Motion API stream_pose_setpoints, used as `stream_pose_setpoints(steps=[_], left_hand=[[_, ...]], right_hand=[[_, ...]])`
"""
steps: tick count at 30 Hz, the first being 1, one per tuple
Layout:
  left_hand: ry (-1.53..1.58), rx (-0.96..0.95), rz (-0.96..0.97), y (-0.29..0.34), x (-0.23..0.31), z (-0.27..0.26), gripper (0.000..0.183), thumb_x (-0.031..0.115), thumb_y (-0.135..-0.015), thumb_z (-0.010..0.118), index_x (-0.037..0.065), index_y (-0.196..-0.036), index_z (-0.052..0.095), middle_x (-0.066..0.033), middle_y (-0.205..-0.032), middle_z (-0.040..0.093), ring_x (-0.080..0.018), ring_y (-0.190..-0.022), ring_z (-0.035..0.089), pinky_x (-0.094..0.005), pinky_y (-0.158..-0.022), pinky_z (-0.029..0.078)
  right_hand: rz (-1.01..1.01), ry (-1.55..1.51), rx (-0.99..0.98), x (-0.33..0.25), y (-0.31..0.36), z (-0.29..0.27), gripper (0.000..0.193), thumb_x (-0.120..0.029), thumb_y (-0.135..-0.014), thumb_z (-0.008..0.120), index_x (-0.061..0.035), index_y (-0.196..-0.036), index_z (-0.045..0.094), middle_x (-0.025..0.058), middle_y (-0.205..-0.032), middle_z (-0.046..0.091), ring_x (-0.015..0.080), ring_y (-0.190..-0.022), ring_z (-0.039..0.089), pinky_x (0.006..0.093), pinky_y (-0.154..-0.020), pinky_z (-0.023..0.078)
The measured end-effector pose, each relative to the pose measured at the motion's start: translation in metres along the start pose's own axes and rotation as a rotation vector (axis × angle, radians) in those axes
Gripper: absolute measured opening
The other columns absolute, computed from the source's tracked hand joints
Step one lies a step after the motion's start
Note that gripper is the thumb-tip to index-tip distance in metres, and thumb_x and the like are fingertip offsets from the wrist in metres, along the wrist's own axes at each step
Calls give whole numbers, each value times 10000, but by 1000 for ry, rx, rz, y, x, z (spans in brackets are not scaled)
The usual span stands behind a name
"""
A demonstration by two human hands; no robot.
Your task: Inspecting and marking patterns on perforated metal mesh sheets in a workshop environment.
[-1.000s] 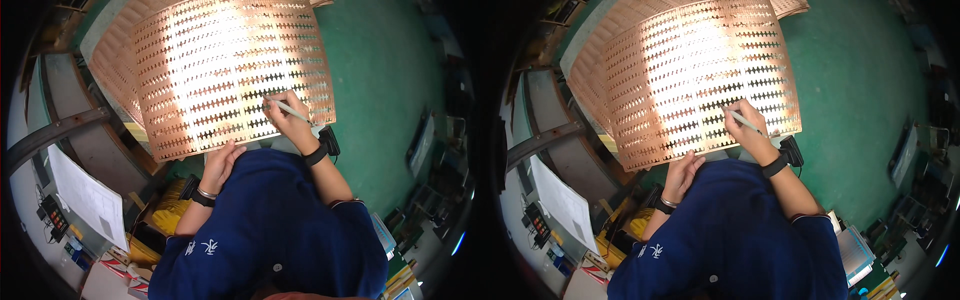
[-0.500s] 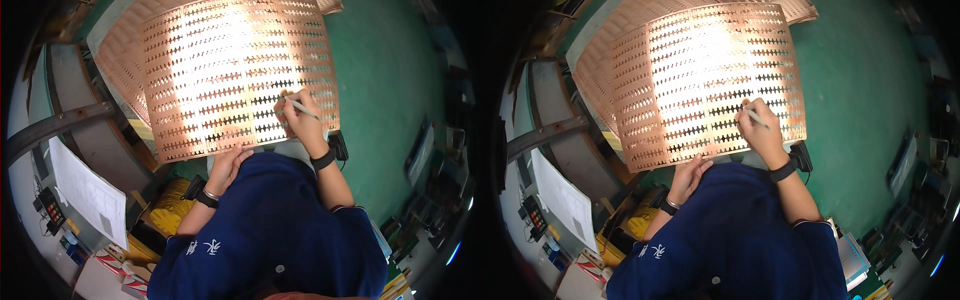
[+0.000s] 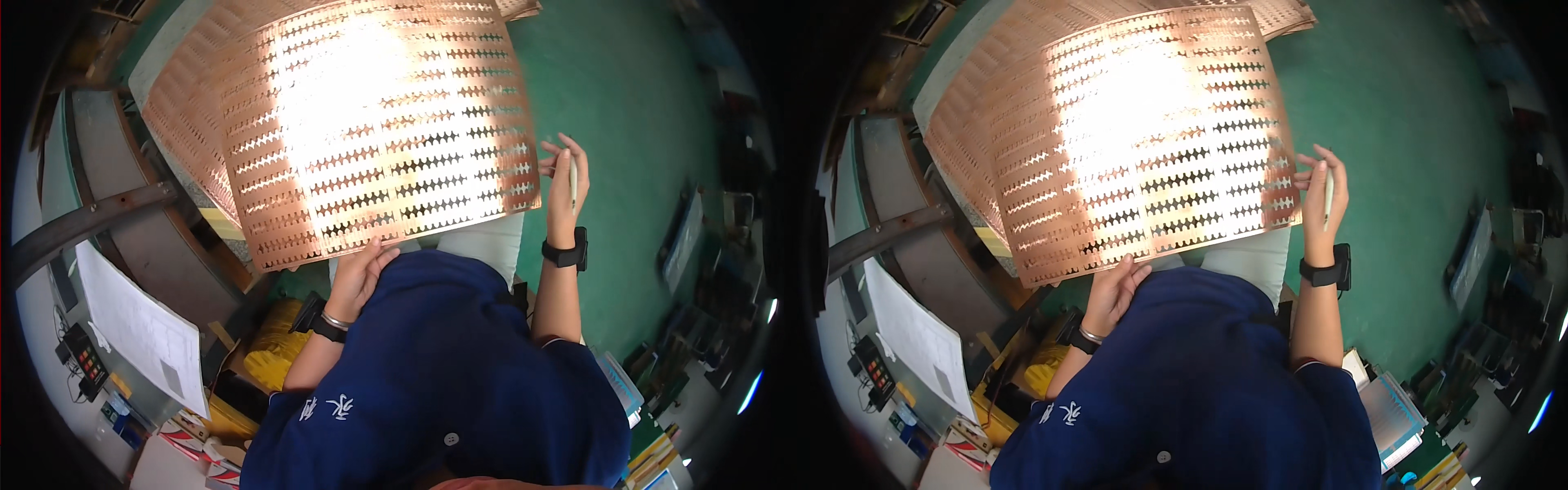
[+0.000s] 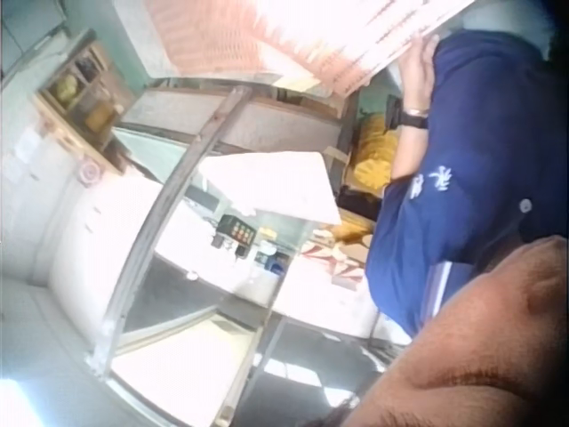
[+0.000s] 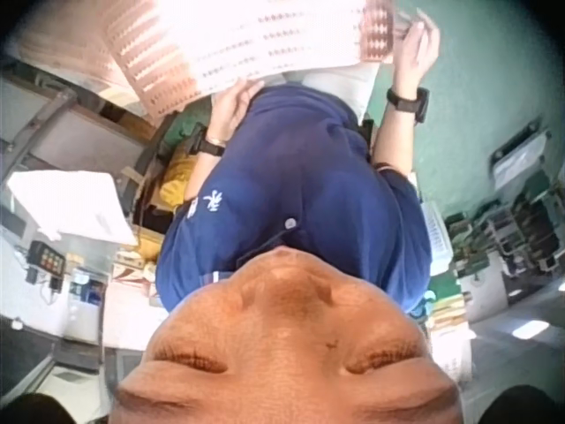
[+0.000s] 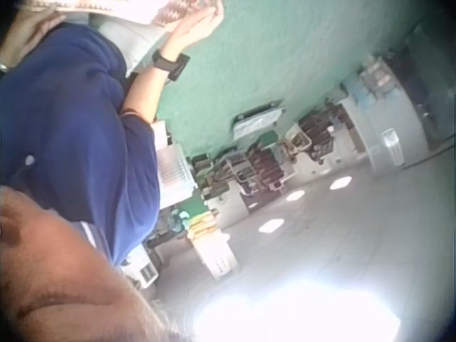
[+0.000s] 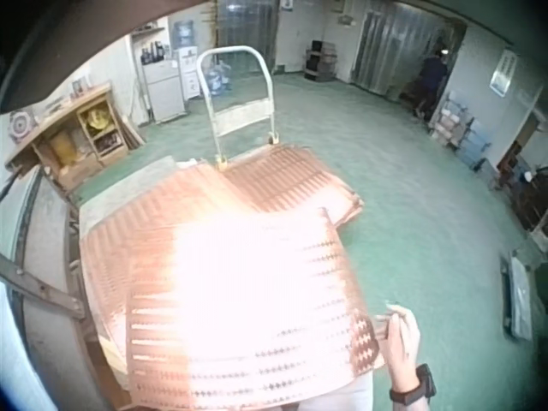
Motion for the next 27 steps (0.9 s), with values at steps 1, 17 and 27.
stream_pose_setpoints(steps=[1, 17, 27], left_hand=[[-4, -4, -8, -1, -1, 0, 268, 79, -912, 543, -12, -1158, 487, -95, -1027, 587, -216, -999, 578, -367, -897, 484], [-16, 10, 28, -2, -4, -5, 330, 48, -899, 550, 22, -1216, 462, -108, -1121, 568, -214, -1012, 584, -379, -861, 512], [-186, -41, 190, 8, 12, 10, 359, 47, -904, 532, -8, -1244, 432, -121, -1154, 548, -211, -1018, 571, -357, -815, 529]], right_hand=[[4, 4, 9, 3, -3, -5, 271, -172, -968, 421, 15, -1134, 524, 115, -946, 647, 112, -748, 592, 235, -659, 491], [132, -102, -130, 43, 1, -13, 364, -238, -967, 411, 3, -1233, 469, 197, -1151, 570, 230, -1024, 585, 309, -857, 472], [408, -594, -207, 58, 2, -2, 356, -119, -955, 397, 35, -1276, 415, 201, -1180, 550, 215, -1080, 548, 308, -901, 453]])
Point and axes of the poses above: each hand's wrist, its own y-axis away from the middle knuckle, its own z-axis out of the palm, x = y × z, the point moved 6 cm from there along -y, towards the middle knuckle
